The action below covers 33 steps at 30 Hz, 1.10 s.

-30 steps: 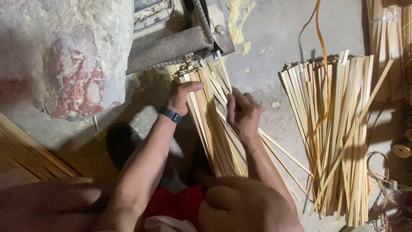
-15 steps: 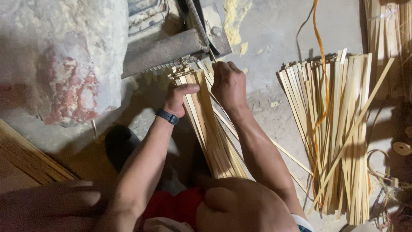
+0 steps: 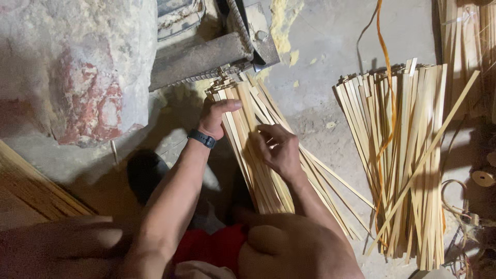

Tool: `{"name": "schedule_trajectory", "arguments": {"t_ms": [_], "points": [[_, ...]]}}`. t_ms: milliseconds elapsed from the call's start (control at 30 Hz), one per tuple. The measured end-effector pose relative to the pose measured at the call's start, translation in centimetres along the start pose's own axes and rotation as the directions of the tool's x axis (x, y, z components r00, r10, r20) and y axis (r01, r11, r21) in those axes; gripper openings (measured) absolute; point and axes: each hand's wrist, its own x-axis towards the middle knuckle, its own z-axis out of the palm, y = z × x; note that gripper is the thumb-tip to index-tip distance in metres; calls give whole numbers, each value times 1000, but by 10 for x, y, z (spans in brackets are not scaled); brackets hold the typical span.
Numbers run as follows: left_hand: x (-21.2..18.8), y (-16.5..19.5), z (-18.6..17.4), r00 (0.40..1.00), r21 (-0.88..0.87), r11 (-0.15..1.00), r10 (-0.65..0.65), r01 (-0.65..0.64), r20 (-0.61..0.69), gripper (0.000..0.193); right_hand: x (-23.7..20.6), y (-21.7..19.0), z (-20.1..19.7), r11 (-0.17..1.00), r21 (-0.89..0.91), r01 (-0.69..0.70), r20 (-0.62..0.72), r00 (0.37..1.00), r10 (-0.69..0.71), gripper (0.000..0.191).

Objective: The person feeds thin wooden strips into a cutting machine, aligns them, and cuts them to length. The cut pieces are collected and stacked on the floor.

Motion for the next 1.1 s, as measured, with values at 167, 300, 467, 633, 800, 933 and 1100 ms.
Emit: {"name": "schedule_trajectory", "arguments": {"t_ms": [167, 300, 467, 633, 800, 933, 1100], "points": [[-1, 1, 1, 999, -52, 999, 6, -3, 50, 29, 2, 9, -4, 996, -48, -78, 24, 997, 79, 16], [-6, 8, 5, 996, -49, 999, 8, -4, 88, 30, 3, 6, -11, 993, 72, -88, -60, 994, 93, 18], [-10, 11, 6, 988, -125, 992, 17, 2, 154, 34, 31, -2, -14, 945, -289, 155, -275, 932, -237, 15], [-5, 3, -1, 999, 41, 999, -32, 32, 11, 40, 78, -9, -8, 905, -364, 222, -289, 896, -336, 8], [-1, 1, -1, 994, 138, 987, -75, 86, -83, 45, 102, -22, -2, 912, -332, 242, -315, 882, -349, 7], [-5, 8, 4, 999, 50, 999, -14, 11, 45, 51, 71, -28, -19, 908, -375, 187, -267, 916, -299, 5], [-12, 14, 10, 989, -8, 997, 73, -72, 127, 68, 3, -7, -15, 933, -288, 218, -178, 945, -276, 17]]}}
